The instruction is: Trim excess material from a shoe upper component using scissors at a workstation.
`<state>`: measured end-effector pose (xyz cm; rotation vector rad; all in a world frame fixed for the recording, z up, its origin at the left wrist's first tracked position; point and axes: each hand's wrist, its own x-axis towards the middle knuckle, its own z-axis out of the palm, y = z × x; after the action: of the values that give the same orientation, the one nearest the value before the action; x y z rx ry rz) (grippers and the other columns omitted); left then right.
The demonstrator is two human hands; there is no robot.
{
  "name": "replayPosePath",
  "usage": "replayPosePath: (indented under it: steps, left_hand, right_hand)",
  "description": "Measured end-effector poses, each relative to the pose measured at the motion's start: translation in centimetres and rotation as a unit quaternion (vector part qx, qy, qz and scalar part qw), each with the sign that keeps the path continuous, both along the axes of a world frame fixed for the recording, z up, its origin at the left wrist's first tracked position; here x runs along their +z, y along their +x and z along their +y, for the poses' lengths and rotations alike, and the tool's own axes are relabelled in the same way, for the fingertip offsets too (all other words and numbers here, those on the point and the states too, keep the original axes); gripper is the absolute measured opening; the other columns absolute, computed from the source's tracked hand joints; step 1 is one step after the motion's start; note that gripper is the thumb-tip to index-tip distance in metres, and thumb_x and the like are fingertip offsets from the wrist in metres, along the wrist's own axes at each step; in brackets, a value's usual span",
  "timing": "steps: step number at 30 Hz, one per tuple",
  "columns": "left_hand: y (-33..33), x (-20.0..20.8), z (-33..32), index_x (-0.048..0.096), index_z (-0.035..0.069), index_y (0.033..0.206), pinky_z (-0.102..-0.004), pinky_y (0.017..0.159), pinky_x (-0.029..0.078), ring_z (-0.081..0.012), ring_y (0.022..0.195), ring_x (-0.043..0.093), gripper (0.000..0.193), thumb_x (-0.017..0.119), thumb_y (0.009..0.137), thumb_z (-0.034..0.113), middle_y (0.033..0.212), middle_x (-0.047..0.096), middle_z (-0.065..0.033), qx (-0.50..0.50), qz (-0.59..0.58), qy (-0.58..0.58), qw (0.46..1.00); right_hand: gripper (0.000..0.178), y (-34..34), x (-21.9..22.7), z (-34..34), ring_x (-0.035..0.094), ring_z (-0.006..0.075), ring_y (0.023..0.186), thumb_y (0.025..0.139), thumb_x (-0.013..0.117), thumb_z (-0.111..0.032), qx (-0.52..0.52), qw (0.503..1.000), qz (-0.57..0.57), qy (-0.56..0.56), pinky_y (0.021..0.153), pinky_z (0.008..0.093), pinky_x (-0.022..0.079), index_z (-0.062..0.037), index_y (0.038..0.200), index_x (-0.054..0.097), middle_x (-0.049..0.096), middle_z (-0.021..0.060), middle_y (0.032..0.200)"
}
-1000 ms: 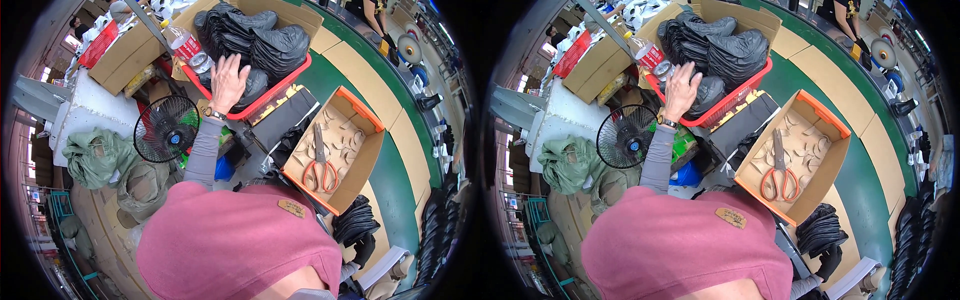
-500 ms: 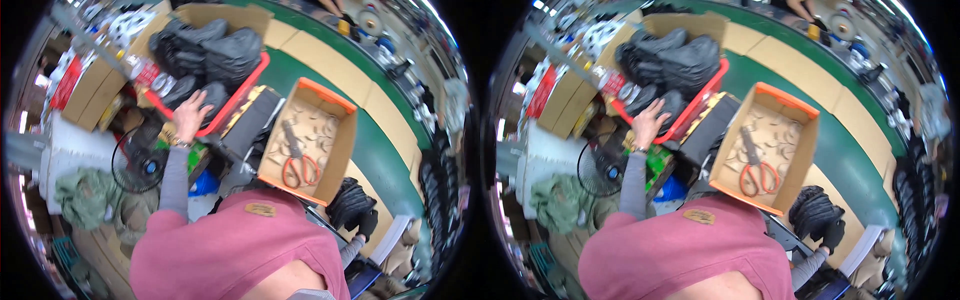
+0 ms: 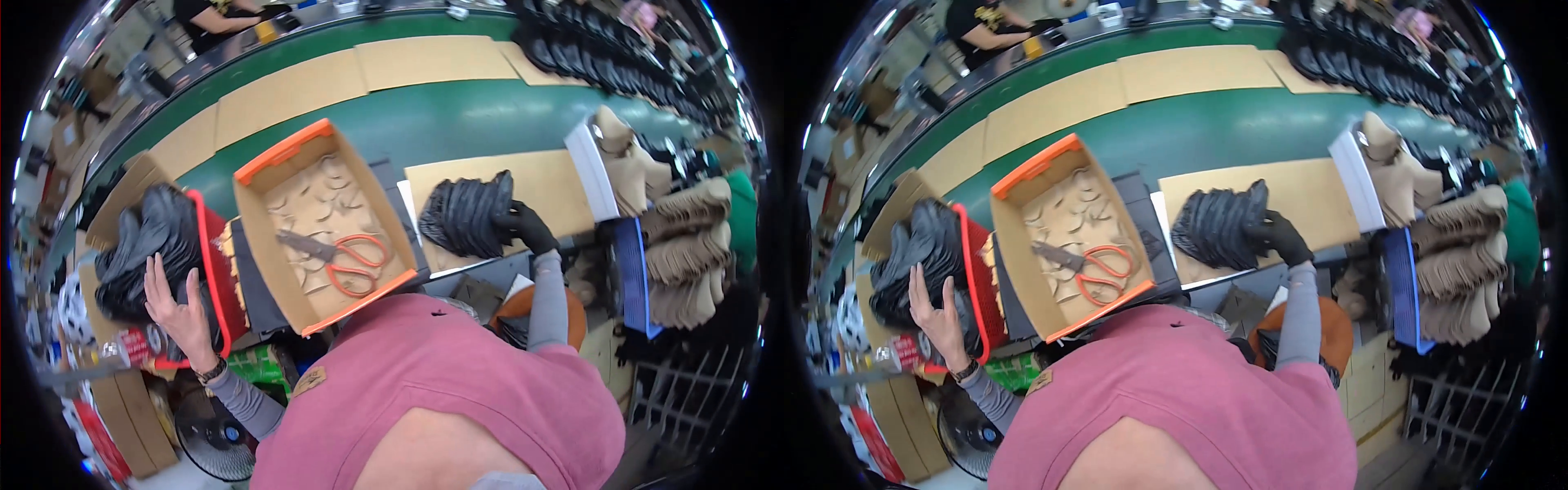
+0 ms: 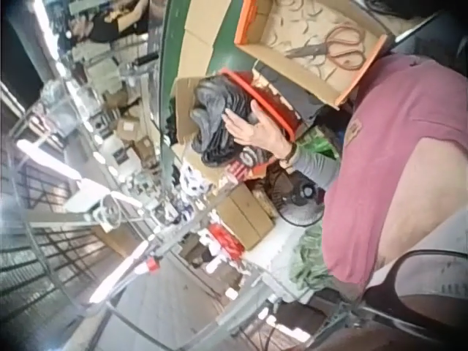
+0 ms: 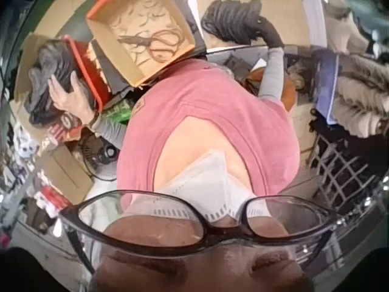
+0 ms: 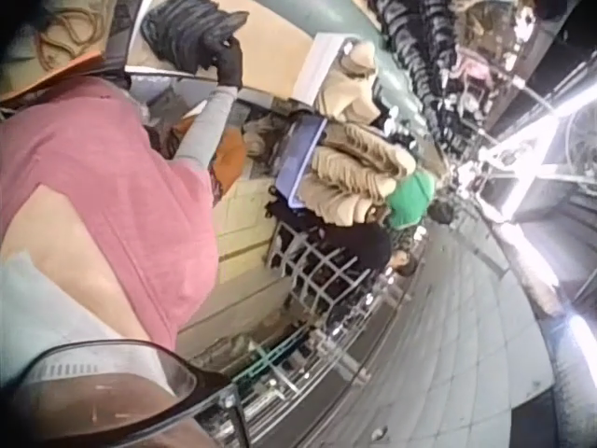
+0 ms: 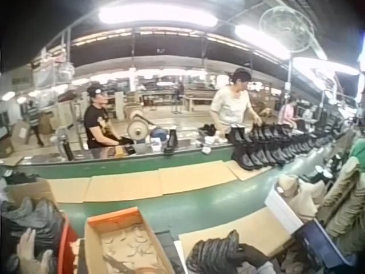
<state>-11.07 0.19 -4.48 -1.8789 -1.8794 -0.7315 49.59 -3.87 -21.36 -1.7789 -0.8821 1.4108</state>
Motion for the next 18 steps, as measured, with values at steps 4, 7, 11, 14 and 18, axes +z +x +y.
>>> replayPosePath:
  steps: [4, 7, 11, 14, 18]
  left_hand:
    - [4.7, 0.7, 2.7, 0.051, 0.010, 0.137, -0.0507, 0.107, 0.029, -0.0320, 0.132, 0.043, 0.056, 0.069, 0.087, 0.028, 0.142, 0.048, -0.0106, -0.105, -0.002, -0.010, 0.994]
    - [7.5, 1.2, 3.5, 0.052, 0.011, 0.137, -0.0511, 0.108, 0.028, -0.0317, 0.133, 0.042, 0.056, 0.070, 0.086, 0.026, 0.144, 0.046, -0.0105, -0.149, 0.003, -0.015, 0.989]
    - [9.9, 1.1, 3.8, 0.052, 0.011, 0.137, -0.0521, 0.110, 0.025, -0.0319, 0.136, 0.038, 0.057, 0.071, 0.084, 0.023, 0.147, 0.043, -0.0102, -0.198, -0.002, -0.041, 0.979]
    - [10.8, 0.9, 3.9, 0.052, 0.013, 0.137, -0.0556, 0.111, 0.023, -0.0320, 0.139, 0.035, 0.060, 0.073, 0.083, 0.026, 0.148, 0.042, -0.0090, -0.228, -0.005, -0.040, 0.973]
    - [11.4, 0.8, 3.6, 0.053, 0.017, 0.136, -0.0586, 0.111, 0.021, -0.0314, 0.140, 0.033, 0.059, 0.073, 0.083, 0.029, 0.148, 0.042, -0.0074, -0.226, -0.005, -0.050, 0.973]
  right_hand:
    - [0.073, 0.9, -2.6, -1.2, 0.065, 0.0178, 0.079, 0.069, 0.083, -0.024, -0.016, 0.994, -0.062, 0.091, 0.064, 0.0298, 0.054, 0.0028, 0.128, 0.049, 0.067, 0.0115, 0.094]
    - [0.083, 0.0, -0.7, -2.1, 0.067, 0.0200, 0.081, 0.068, 0.083, -0.022, -0.091, 0.993, 0.043, 0.068, 0.064, 0.0317, 0.055, 0.0044, 0.134, 0.041, 0.067, 0.0140, 0.094]
    - [0.091, -0.6, -1.1, -1.7, 0.067, 0.0211, 0.082, 0.066, 0.084, -0.022, -0.092, 0.996, 0.004, 0.014, 0.066, 0.0310, 0.056, 0.0055, 0.138, 0.035, 0.066, 0.0174, 0.101]
    - [0.092, 0.1, -2.6, -1.5, 0.066, 0.0194, 0.081, 0.064, 0.084, -0.025, -0.090, 0.994, 0.003, 0.060, 0.067, 0.0312, 0.055, 0.0048, 0.138, 0.037, 0.066, 0.0159, 0.101]
    - [0.096, -0.4, -1.8, -1.9, 0.066, 0.0192, 0.081, 0.059, 0.086, -0.027, -0.059, 0.986, -0.119, 0.097, 0.068, 0.0325, 0.056, 0.0039, 0.137, 0.038, 0.065, 0.0147, 0.101]
